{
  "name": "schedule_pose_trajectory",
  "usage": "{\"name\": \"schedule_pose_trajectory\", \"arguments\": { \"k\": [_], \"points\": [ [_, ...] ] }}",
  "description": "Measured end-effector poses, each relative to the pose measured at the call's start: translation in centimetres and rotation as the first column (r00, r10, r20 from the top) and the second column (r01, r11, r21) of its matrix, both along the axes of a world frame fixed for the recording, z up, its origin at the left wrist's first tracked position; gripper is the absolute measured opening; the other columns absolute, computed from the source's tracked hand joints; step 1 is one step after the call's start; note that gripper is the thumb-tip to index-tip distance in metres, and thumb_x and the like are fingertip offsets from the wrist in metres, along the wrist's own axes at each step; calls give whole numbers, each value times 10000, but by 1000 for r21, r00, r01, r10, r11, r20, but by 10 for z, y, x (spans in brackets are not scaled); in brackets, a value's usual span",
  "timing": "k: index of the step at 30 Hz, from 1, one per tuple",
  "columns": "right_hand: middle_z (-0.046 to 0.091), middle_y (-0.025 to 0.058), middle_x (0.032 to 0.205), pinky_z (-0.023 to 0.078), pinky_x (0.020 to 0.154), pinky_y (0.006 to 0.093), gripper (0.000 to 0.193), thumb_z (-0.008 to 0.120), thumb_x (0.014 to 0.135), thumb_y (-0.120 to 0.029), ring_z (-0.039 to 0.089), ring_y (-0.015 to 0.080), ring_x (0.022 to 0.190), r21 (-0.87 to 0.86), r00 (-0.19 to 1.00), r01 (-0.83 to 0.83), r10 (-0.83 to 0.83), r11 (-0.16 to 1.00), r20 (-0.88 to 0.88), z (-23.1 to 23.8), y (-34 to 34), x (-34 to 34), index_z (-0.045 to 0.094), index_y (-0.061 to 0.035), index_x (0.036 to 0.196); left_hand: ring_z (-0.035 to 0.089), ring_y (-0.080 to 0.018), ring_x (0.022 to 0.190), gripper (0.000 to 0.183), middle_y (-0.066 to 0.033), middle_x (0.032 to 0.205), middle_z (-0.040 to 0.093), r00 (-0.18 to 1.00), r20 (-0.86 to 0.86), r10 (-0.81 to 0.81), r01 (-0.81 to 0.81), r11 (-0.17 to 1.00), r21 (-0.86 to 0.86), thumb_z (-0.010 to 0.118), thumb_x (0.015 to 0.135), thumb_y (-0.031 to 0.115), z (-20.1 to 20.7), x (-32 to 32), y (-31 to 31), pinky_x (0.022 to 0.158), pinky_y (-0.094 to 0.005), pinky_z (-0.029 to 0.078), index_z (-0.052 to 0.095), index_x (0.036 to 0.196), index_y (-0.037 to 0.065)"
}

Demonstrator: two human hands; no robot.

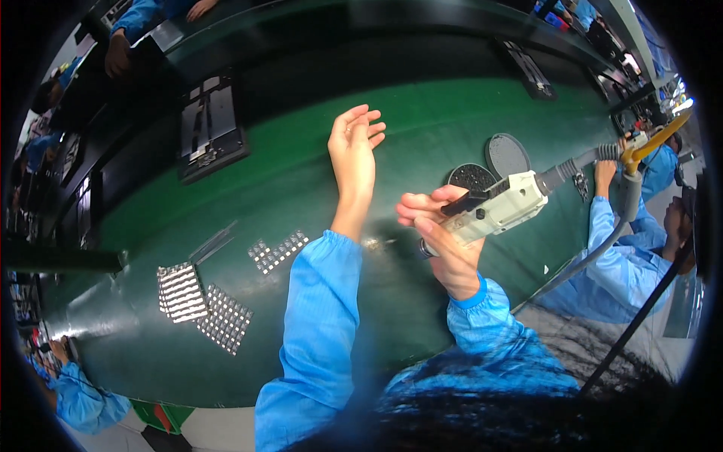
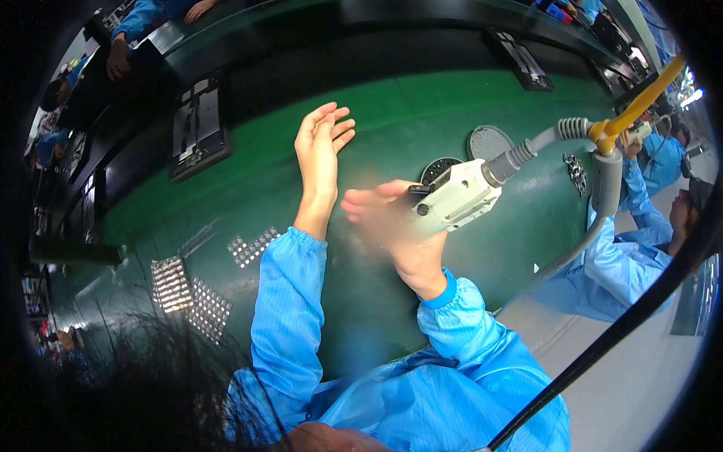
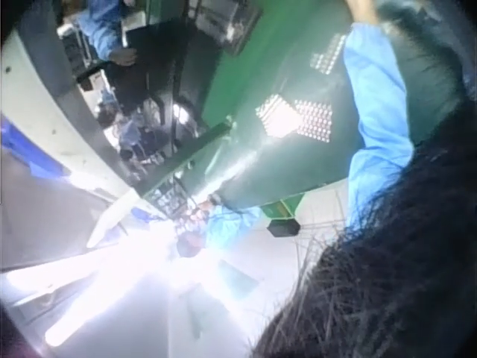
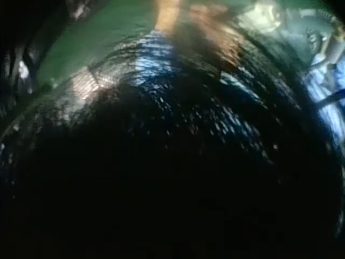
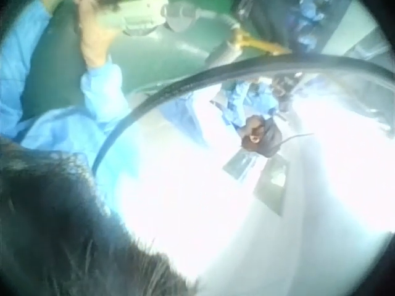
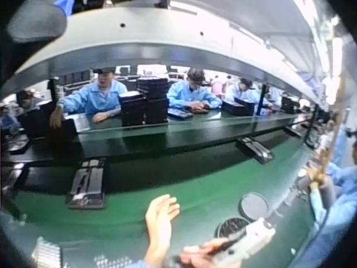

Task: The person assembles electronic devices on a production line by fastening internal components with screws using an electric screwdriver, bracing each device in an assembly jig.

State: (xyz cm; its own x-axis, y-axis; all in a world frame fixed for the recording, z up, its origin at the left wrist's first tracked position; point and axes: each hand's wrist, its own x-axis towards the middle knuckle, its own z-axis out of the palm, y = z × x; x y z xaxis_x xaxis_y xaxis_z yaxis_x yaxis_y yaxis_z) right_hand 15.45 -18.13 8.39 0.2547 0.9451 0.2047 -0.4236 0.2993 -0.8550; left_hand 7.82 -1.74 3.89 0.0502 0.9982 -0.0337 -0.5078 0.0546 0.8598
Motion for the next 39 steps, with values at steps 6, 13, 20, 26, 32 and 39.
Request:
{"name": "schedule_pose_trajectory", "arguments": {
  "k": [6, 13, 20, 26, 32, 39],
  "points": [
    [650, 176, 1018, 578, 806, 443, 416, 673, 855, 57, 680, 293, 899, 10, 998, 16, -16, 1000, 59, -3, -1, -1, 475, -50, 1205, 625, -125, 791, 204, -79, 913, 665, 984, -179, -9, 75, 927, 367, 528, 1025, 177, -8, 27, 7, 728, -260, 520, 598, 1113, 7],
    [622, 56, 769, 462, 500, 244, 197, 713, 854, 14, 590, 103, 575, -249, 914, -180, 255, 952, 316, -16, -13, 4, 590, -17, 1005, 670, -145, 734, 206, -92, 831, 700, 916, -401, 6, 166, 905, 392, 556, 1002, 207, -17, 20, -7, 670, -280, 538, 614, 1063, 18],
    [581, 49, 722, 411, 459, 243, 249, 709, 845, 9, 525, 106, 510, -80, 981, -80, 93, 994, 173, -24, -8, 31, 574, -11, 1054, 708, -215, 793, 183, -71, 861, 720, 807, -590, 29, 222, 911, 348, 586, 961, 234, -24, 26, -4, 721, -327, 548, 653, 1010, 71],
    [507, 23, 668, 379, 474, 264, 166, 676, 891, -53, 478, 108, 529, -96, 990, 65, -52, 993, 133, -15, -7, 50, 523, -34, 953, 703, -252, 811, 210, -84, 887, 716, 694, -716, 77, 322, 856, 405, 587, 953, 267, -20, 50, -7, 719, -365, 544, 658, 994, 74],
    [562, 33, 722, 417, 494, 256, 216, 726, 872, -43, 515, 102, 549, -185, 958, -109, 153, 977, 241, -18, -7, 37, 535, -53, 971, 698, -280, 854, 215, -125, 946, 707, 633, -771, 77, 347, 862, 370, 589, 956, 262, -21, 23, -11, 737, -376, 537, 688, 1012, 79],
    [599, 25, 787, 440, 490, 236, 216, 736, 863, -44, 559, 83, 572, -115, 978, -66, 88, 991, 192, -10, -13, 35, 582, -45, 1014, 695, -246, 828, 194, -102, 927, 701, 598, -794, 106, 398, 821, 409, 584, 958, 228, -10, 30, -17, 735, -354, 532, 677, 1006, 65]
  ]
}}
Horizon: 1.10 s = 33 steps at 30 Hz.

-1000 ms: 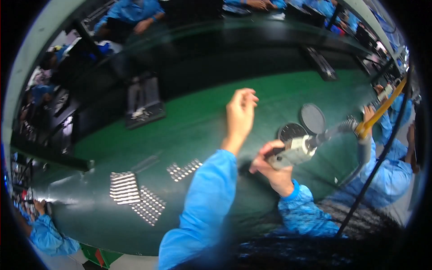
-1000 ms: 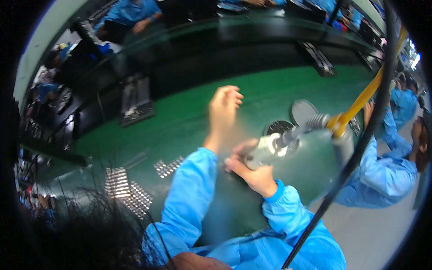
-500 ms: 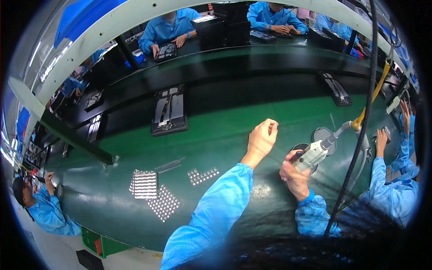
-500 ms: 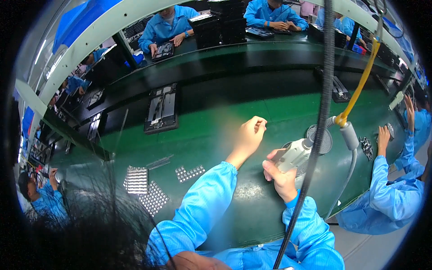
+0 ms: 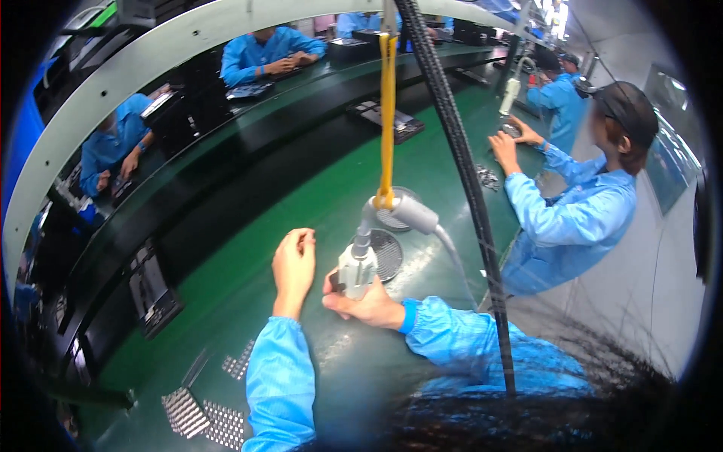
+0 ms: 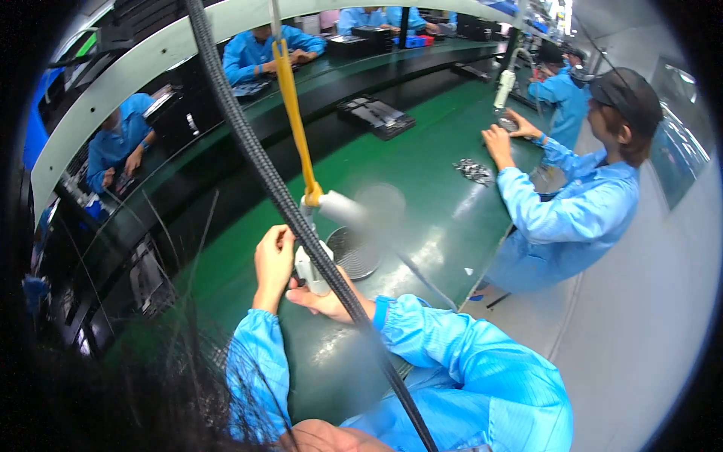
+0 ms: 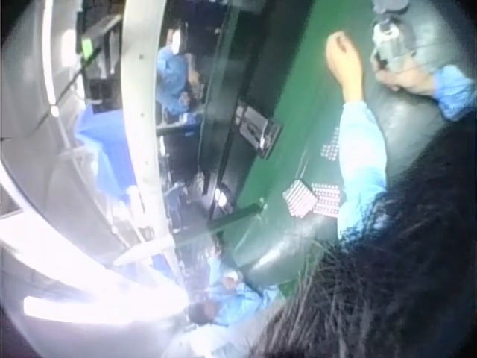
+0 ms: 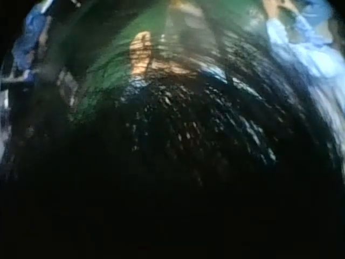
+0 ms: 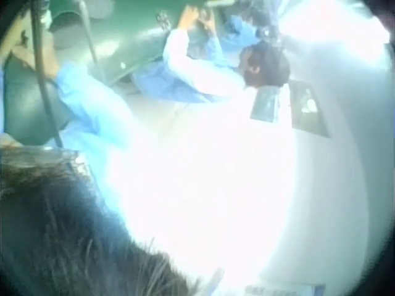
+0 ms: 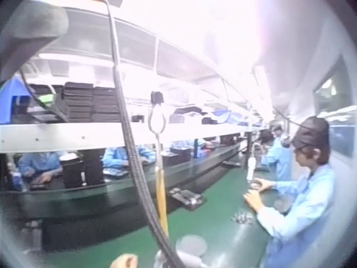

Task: The person assembles electronic devices on a production line by fastening internal components with screws using an electric screwdriver, bracing each device in an assembly jig.

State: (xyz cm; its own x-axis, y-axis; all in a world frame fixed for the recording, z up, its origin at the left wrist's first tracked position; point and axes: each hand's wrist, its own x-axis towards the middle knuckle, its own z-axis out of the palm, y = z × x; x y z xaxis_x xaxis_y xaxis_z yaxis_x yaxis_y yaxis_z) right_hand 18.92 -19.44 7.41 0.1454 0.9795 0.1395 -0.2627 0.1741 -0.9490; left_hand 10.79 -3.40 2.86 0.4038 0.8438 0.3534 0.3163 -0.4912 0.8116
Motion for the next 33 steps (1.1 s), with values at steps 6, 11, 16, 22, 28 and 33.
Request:
{"name": "schedule_pose_trajectory", "arguments": {
  "k": [6, 11, 16, 22, 28, 33],
  "points": [
    [598, 12, 867, 446, 496, 236, 268, 749, 861, -98, 572, 73, 623, 5, 998, -57, 57, 998, -17, -7, 2, 3, 561, -74, 1050, 679, -231, 791, 161, -96, 903, 688, 1000, 25, -11, 11, 1000, 18, 582, 958, 185, 2, -1, 1, 726, -358, 527, 666, 993, 52],
    [614, 27, 901, 461, 496, 234, 284, 754, 855, -88, 588, 75, 635, -36, 998, -63, 64, 997, 27, -1, 2, 2, 545, -70, 1046, 649, -234, 782, 155, -88, 872, 672, 1000, -20, 2, -1, 998, 58, 577, 953, 176, 8, -4, -4, 732, -360, 510, 664, 982, 50],
    [613, 13, 855, 464, 491, 241, 275, 760, 853, -94, 586, 76, 614, -26, 994, -17, 20, 1000, 105, 3, -1, 5, 550, -66, 1028, 637, -235, 784, 156, -86, 862, 663, 999, -33, -29, 31, 998, 59, 576, 952, 176, 6, 0, -4, 732, -362, 506, 663, 978, 49],
    [590, 15, 774, 431, 474, 235, 231, 750, 850, -58, 552, 74, 554, 2, 996, 12, -12, 1000, 83, -9, 2, 1, 557, -51, 977, 653, -246, 818, 152, -90, 891, 676, 998, -56, 17, -12, 995, 96, 578, 955, 182, -1, -3, -4, 740, -363, 513, 666, 989, 62],
    [609, 21, 799, 442, 501, 233, 251, 768, 829, -50, 560, 75, 592, -73, 999, -28, 26, 997, -34, -10, -2, -18, 588, -42, 1004, 644, -253, 810, 155, -89, 887, 664, 995, 90, -43, 38, 997, 64, 579, 955, 203, -1, -3, -4, 723, -364, 507, 667, 972, 77],
    [616, 2, 804, 463, 550, 227, 304, 792, 803, -50, 569, 58, 638, 102, 956, -114, 81, 988, 280, -15, 4, -25, 633, -50, 1062, 656, -254, 842, 156, -90, 903, 673, 999, 27, 35, -39, 985, 168, 585, 950, 204, -2, -10, 2, 737, -371, 510, 667, 975, 74]
  ]
}}
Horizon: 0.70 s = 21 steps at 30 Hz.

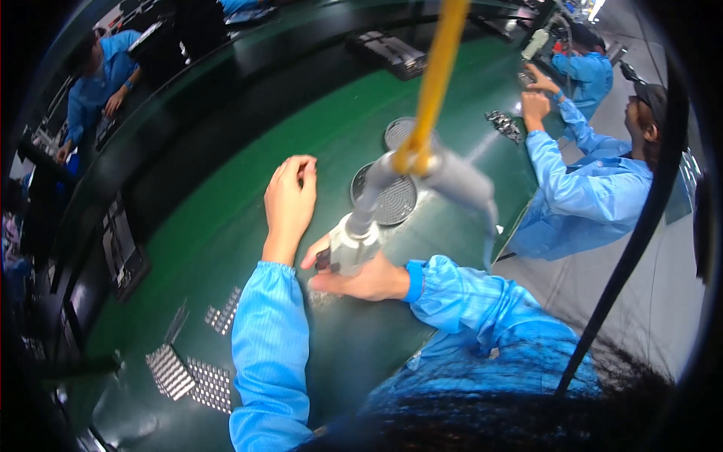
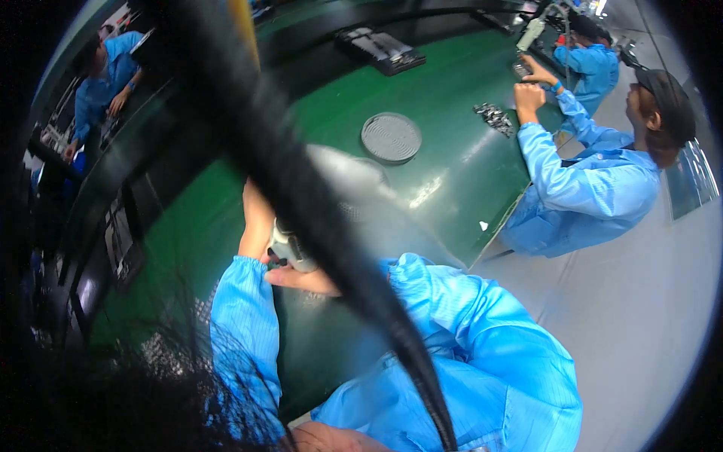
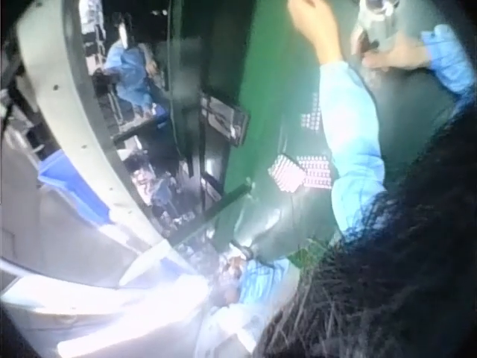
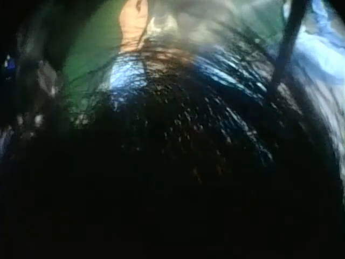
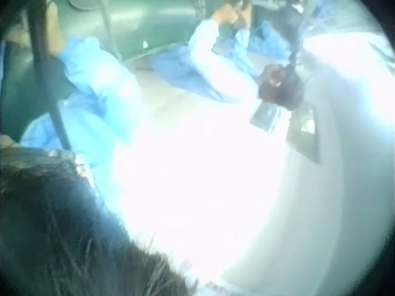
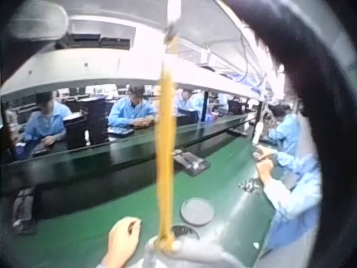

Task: The person assembles electronic devices on a production line by fastening internal components with screws using an electric screwdriver, bracing each device in an assembly jig.

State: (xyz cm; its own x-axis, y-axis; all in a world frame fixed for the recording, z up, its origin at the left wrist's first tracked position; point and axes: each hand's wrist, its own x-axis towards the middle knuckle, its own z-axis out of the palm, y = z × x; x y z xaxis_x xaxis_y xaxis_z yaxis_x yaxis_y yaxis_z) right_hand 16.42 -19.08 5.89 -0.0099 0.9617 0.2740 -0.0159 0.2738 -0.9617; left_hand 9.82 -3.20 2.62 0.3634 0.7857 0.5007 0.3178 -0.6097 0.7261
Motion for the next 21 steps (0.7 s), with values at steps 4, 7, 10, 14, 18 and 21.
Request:
{"name": "schedule_pose_trajectory", "arguments": {
  "k": [4, 7, 10, 14, 18, 21],
  "points": [
    [629, 27, 795, 469, 540, 245, 253, 753, 822, -34, 589, 79, 633, -47, 996, 33, -36, 998, -78, 1, -1, 9, 612, -41, 1032, 664, -268, 871, 158, -103, 926, 686, 999, -49, -18, 16, 999, -50, 589, 936, 197, -5, 12, 8, 756, -374, 518, 671, 976, 68],
    [620, 45, 791, 457, 525, 247, 242, 730, 838, -34, 586, 87, 629, -240, 991, 16, -48, 971, -126, 8, -2, 9, 589, -43, 1035, 664, -259, 844, 160, -104, 919, 685, 998, -56, -34, 29, 996, -85, 597, 931, 186, -7, 13, 10, 753, -366, 518, 673, 984, 55],
    [611, 57, 793, 444, 513, 250, 223, 713, 850, -33, 576, 88, 613, -276, 998, 19, -35, 961, -54, 12, -1, 14, 578, -48, 1027, 662, -259, 846, 163, -95, 910, 679, 997, -62, -52, 48, 997, -68, 584, 937, 194, -7, 15, 10, 742, -382, 520, 669, 975, 60],
    [658, 27, 985, 514, 823, 291, 291, 786, 831, -115, 614, 106, 911, -89, 978, -18, -1, 996, -209, -9, 2, 16, 626, -37, 1061, 659, -240, 829, 145, -81, 915, 682, 998, -41, -45, 39, 991, -125, 609, 928, 192, -4, 18, 3, 742, -360, 523, 677, 992, 80],
    [673, 42, 965, 512, 815, 291, 270, 779, 834, -95, 620, 113, 903, -33, 986, -84, 78, 996, -148, -4, 1, 20, 637, -17, 1051, 658, -222, 829, 156, -74, 937, 693, 993, -32, -117, 107, 969, -225, 626, 925, 204, -56, 29, 36, 757, -345, 524, 689, 1013, 91],
    [661, 14, 987, 512, 827, 286, 275, 782, 831, -73, 617, 105, 926, -6, 951, -103, 97, 995, -294, -6, 0, 23, 624, -54, 1055, 634, -185, 757, 173, -80, 878, 686, 989, -142, -41, 8, 975, -223, 645, 922, 205, -19, 39, 17, 723, -323, 511, 690, 1025, 74]
  ]
}}
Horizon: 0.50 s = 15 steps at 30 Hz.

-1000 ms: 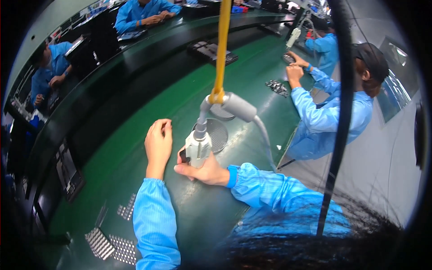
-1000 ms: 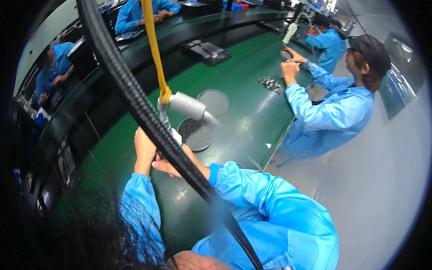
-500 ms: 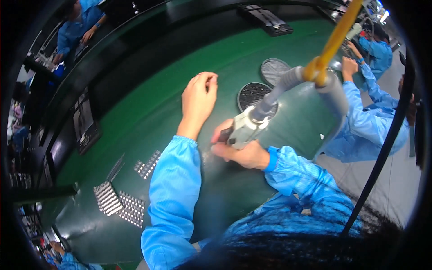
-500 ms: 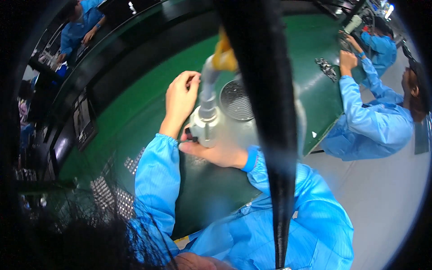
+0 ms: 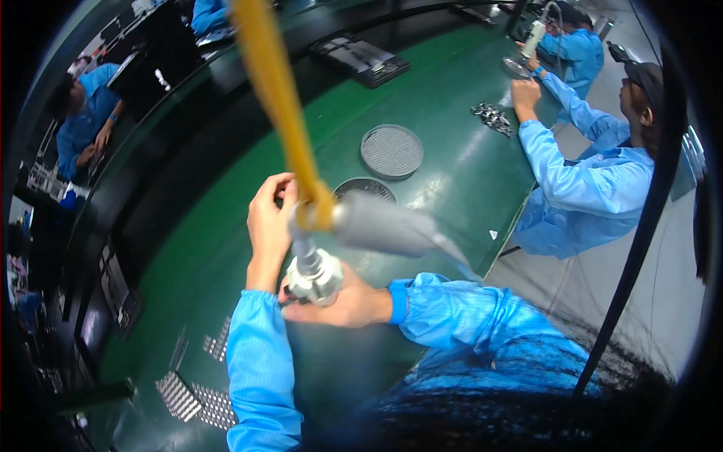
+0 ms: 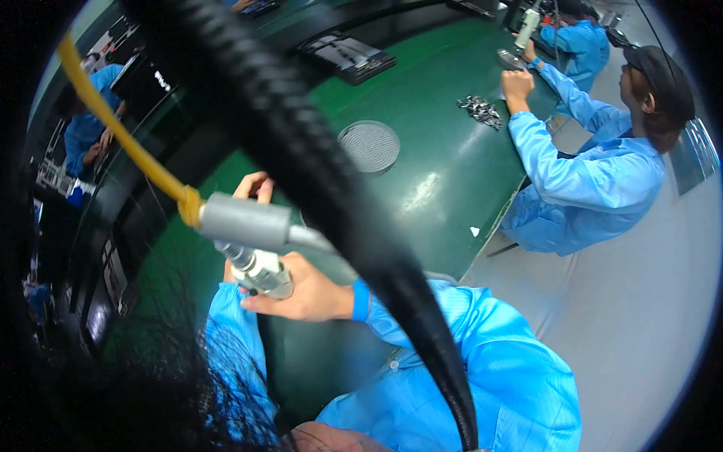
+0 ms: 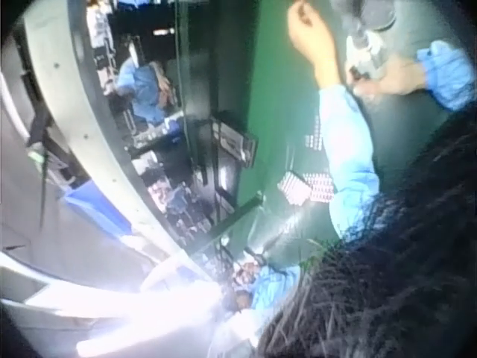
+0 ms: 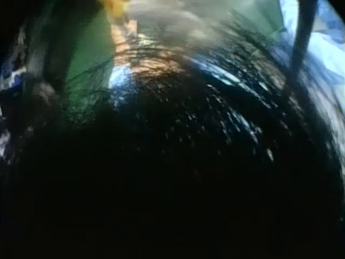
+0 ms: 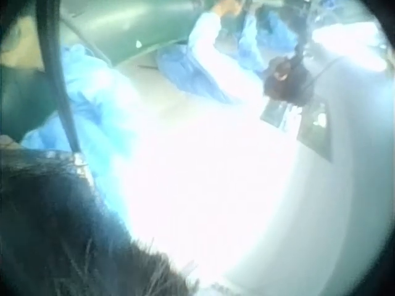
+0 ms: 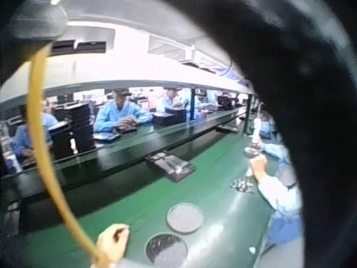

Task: The person assembles electronic devices on a production line by fastening internal components with screws using an electric screwdriver, bracing each device in an assembly jig.

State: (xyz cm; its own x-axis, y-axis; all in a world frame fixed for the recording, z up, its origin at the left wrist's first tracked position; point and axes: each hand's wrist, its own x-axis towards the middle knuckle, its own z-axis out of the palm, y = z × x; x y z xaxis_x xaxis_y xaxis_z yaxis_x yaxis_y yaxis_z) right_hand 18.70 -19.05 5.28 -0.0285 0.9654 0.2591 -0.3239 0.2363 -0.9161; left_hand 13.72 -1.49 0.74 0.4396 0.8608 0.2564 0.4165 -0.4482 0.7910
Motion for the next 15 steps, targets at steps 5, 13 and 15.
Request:
{"name": "schedule_pose_trajectory", "arguments": {
  "k": [5, 13, 15],
  "points": [
    [650, 24, 1015, 508, 856, 284, 307, 770, 849, -78, 614, 104, 959, -9, 992, -34, 33, 999, -119, 4, -2, -6, 595, -57, 1100, 645, -166, 793, 223, -108, 882, 700, 892, 443, -87, 137, 987, -83, 666, 929, 188, -38, 31, 39, 762, -302, 518, 677, 1067, 13],
    [671, 13, 981, 507, 776, 271, 322, 825, 799, -128, 612, 98, 884, -5, 991, 130, -130, 992, -26, 5, 1, 2, 628, -67, 1046, 673, -243, 935, 294, -153, 978, 695, 892, 330, -308, 262, 949, 176, 716, 878, 188, -27, 116, 64, 822, -364, 530, 651, 1080, -16],
    [678, 14, 976, 509, 772, 270, 316, 830, 791, -126, 617, 97, 878, -3, 988, 153, -152, 988, 29, 12, 5, 15, 634, -67, 1032, 674, -302, 947, 315, -181, 999, 688, 914, 265, -307, 273, 949, 158, 718, 872, 203, -5, 135, 64, 837, -391, 530, 649, 1088, -15]
  ]
}}
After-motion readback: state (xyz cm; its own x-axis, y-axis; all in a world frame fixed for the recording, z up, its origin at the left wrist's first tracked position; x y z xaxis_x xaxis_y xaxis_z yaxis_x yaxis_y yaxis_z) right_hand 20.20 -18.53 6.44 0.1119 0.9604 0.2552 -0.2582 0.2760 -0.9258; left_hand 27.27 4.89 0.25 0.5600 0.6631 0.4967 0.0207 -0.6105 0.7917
